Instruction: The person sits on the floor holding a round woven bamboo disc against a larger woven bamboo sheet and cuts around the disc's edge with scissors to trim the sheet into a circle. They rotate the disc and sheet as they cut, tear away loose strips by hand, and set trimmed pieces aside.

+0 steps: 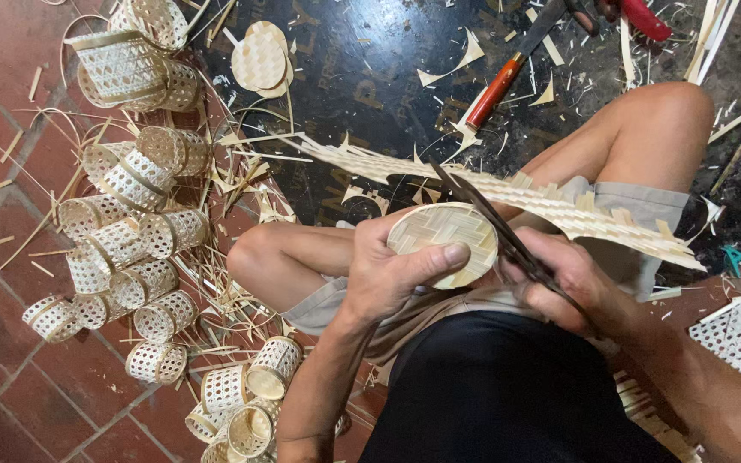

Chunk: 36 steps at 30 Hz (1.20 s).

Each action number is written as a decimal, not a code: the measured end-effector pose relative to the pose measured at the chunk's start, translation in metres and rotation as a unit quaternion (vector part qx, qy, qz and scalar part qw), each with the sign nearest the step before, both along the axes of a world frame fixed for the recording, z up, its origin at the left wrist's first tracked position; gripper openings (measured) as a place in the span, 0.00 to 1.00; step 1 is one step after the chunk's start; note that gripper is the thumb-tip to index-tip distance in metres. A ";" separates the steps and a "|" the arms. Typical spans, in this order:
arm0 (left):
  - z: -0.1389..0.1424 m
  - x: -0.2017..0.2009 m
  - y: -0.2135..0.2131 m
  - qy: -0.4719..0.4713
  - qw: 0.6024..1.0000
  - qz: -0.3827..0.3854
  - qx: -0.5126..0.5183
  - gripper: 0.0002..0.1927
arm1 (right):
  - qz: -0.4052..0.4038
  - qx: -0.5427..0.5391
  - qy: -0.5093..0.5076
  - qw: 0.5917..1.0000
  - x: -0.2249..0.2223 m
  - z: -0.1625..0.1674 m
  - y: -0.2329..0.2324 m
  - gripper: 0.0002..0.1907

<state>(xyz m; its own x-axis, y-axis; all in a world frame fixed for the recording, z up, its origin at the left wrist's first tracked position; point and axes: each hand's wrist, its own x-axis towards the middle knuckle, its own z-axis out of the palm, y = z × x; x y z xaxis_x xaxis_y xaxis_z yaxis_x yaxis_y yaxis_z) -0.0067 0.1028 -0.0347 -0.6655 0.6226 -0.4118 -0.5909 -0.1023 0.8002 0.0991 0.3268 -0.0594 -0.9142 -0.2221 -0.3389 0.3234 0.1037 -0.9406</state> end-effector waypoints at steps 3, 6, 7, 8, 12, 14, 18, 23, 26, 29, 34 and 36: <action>0.002 -0.001 -0.002 0.021 0.999 -0.033 -0.025 0.16 | -0.005 0.032 0.077 0.997 -0.002 0.015 0.001 0.14; 0.003 -0.001 -0.006 0.024 0.998 -0.059 -0.024 0.15 | -0.012 0.054 0.153 0.987 0.004 0.026 0.008 0.22; 0.002 -0.003 -0.007 0.024 0.998 -0.064 -0.018 0.15 | 0.024 0.057 0.076 0.995 -0.002 0.020 0.013 0.23; 0.002 -0.004 -0.008 0.024 0.997 -0.074 -0.012 0.15 | 0.061 0.060 -0.003 0.996 -0.005 0.015 0.017 0.24; 0.002 -0.006 -0.011 0.030 0.994 -0.104 -0.027 0.15 | 0.097 0.043 0.103 0.989 -0.005 -0.002 0.032 0.25; 0.002 -0.006 -0.011 0.045 0.991 -0.119 -0.034 0.16 | 0.108 0.082 0.125 0.983 -0.006 -0.003 0.037 0.29; 0.005 -0.007 -0.013 0.106 0.984 -0.139 -0.022 0.18 | 0.117 0.084 0.215 0.966 -0.011 0.004 0.041 0.28; 0.008 -0.005 -0.013 0.114 0.982 -0.149 -0.001 0.17 | 0.160 0.111 0.167 0.967 -0.011 0.009 0.045 0.26; 0.010 0.000 -0.013 0.058 0.988 -0.137 0.033 0.16 | 0.202 0.148 0.072 0.965 -0.010 0.008 0.048 0.28; 0.011 0.006 -0.013 0.048 0.988 -0.135 0.050 0.14 | 0.201 0.137 0.154 0.958 -0.011 0.012 0.052 0.29; 0.005 0.013 -0.013 -0.053 0.992 -0.109 0.029 0.22 | 0.189 0.120 0.119 0.967 -0.016 0.015 0.051 0.24; 0.000 0.015 -0.013 -0.072 0.991 -0.104 0.049 0.24 | 0.189 0.125 0.125 0.966 -0.013 0.013 0.054 0.23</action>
